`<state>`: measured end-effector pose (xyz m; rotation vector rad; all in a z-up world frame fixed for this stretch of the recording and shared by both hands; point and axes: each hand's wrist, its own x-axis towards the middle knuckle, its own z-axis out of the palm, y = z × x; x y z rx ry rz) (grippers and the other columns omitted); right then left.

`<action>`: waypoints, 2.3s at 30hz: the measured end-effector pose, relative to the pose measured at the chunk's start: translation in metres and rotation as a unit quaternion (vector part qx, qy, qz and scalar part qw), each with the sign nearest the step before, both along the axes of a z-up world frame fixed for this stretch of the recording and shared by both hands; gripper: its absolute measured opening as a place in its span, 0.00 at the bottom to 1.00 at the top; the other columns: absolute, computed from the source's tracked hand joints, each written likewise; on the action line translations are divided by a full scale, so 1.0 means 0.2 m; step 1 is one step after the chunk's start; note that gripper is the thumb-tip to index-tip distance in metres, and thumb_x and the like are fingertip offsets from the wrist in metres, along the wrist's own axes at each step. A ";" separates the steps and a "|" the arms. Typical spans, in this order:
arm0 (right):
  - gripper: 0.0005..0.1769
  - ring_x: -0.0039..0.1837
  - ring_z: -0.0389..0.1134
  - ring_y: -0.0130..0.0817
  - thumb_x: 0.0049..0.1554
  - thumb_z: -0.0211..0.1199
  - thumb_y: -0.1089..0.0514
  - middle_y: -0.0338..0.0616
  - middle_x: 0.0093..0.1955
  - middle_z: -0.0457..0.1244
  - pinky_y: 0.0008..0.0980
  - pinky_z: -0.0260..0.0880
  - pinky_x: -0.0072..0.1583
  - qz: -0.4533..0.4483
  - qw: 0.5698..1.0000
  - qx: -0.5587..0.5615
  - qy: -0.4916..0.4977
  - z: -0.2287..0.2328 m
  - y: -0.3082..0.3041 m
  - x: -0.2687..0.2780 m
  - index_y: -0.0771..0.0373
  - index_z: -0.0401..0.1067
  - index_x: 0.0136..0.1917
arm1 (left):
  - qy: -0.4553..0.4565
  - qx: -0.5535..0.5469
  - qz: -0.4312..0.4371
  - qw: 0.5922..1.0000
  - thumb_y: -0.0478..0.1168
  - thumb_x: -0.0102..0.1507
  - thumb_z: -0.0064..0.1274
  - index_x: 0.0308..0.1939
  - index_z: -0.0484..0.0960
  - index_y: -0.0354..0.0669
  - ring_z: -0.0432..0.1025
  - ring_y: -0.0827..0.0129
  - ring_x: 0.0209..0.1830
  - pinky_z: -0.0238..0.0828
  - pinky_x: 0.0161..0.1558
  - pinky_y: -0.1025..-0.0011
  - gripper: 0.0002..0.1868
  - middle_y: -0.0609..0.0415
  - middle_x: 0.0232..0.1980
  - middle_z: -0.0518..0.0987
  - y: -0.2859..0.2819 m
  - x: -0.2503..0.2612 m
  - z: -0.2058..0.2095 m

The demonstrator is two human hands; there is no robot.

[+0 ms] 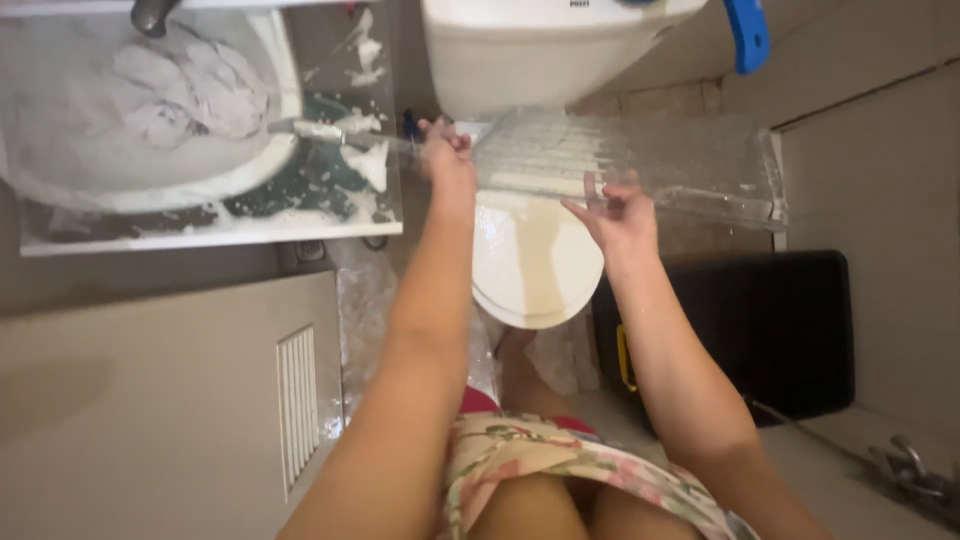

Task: Washing a large plastic refrigerator bin with soapy water and a sponge over a toilet.

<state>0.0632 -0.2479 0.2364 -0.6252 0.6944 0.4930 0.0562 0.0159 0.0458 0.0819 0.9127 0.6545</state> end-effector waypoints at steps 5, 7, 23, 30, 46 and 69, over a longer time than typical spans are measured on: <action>0.51 0.81 0.55 0.50 0.48 0.45 0.76 0.50 0.83 0.46 0.83 0.34 0.74 -0.001 0.999 0.018 0.050 -0.04 0.01 0.08 0.55 0.44 0.83 | 0.049 -0.006 0.048 0.998 0.65 0.71 0.39 0.39 0.71 0.43 0.54 0.72 0.17 0.50 0.20 0.74 0.28 0.60 0.20 0.58 0.08 0.14 -0.03; 0.52 0.79 0.55 0.48 0.46 0.44 0.76 0.52 0.81 0.46 0.80 0.37 0.75 0.008 0.999 -0.006 0.048 0.05 0.06 0.07 0.49 0.45 0.82 | 0.044 -0.008 0.035 0.998 0.62 0.71 0.38 0.39 0.71 0.44 0.52 0.73 0.16 0.47 0.19 0.74 0.25 0.62 0.20 0.58 0.11 0.15 -0.06; 0.44 0.72 0.60 0.59 0.43 0.42 0.72 0.55 0.75 0.56 0.65 0.62 0.69 0.198 0.968 -0.153 -0.011 -0.13 -0.17 -0.18 0.62 0.55 0.74 | 0.229 0.699 -0.494 0.463 0.48 0.68 0.53 0.65 0.75 0.34 0.59 0.37 0.72 0.53 0.70 0.50 0.26 0.30 0.70 0.68 -0.54 -0.67 0.31; 0.32 0.62 0.63 0.57 0.47 0.40 0.72 0.69 0.63 0.63 0.57 0.67 0.60 0.272 0.925 -0.239 -0.115 -0.16 -0.50 0.05 0.70 0.59 0.66 | 0.247 0.678 -0.450 0.527 0.45 0.65 0.53 0.68 0.70 0.33 0.61 0.38 0.71 0.56 0.71 0.53 0.30 0.31 0.69 0.70 -0.53 -0.72 0.07; 0.23 0.29 0.60 0.35 0.56 0.44 0.72 0.70 0.43 0.69 0.35 0.65 0.32 0.529 0.754 -0.353 -0.162 0.13 -0.50 0.20 0.74 0.58 0.65 | 0.076 0.110 -0.287 0.948 0.37 0.67 0.44 0.76 0.61 0.37 0.68 0.48 0.54 0.62 0.54 0.54 0.32 0.27 0.65 0.72 -0.48 -0.44 -0.25; 0.37 0.23 0.54 0.33 0.38 0.45 0.73 0.71 0.42 0.70 0.33 0.55 0.28 0.723 0.563 -0.384 -0.111 0.01 -0.02 0.13 0.73 0.61 0.64 | 0.004 0.047 -0.227 0.973 0.45 0.72 0.47 0.71 0.59 0.26 0.60 0.50 0.60 0.57 0.60 0.50 0.30 0.36 0.64 0.62 -0.46 -0.40 -0.26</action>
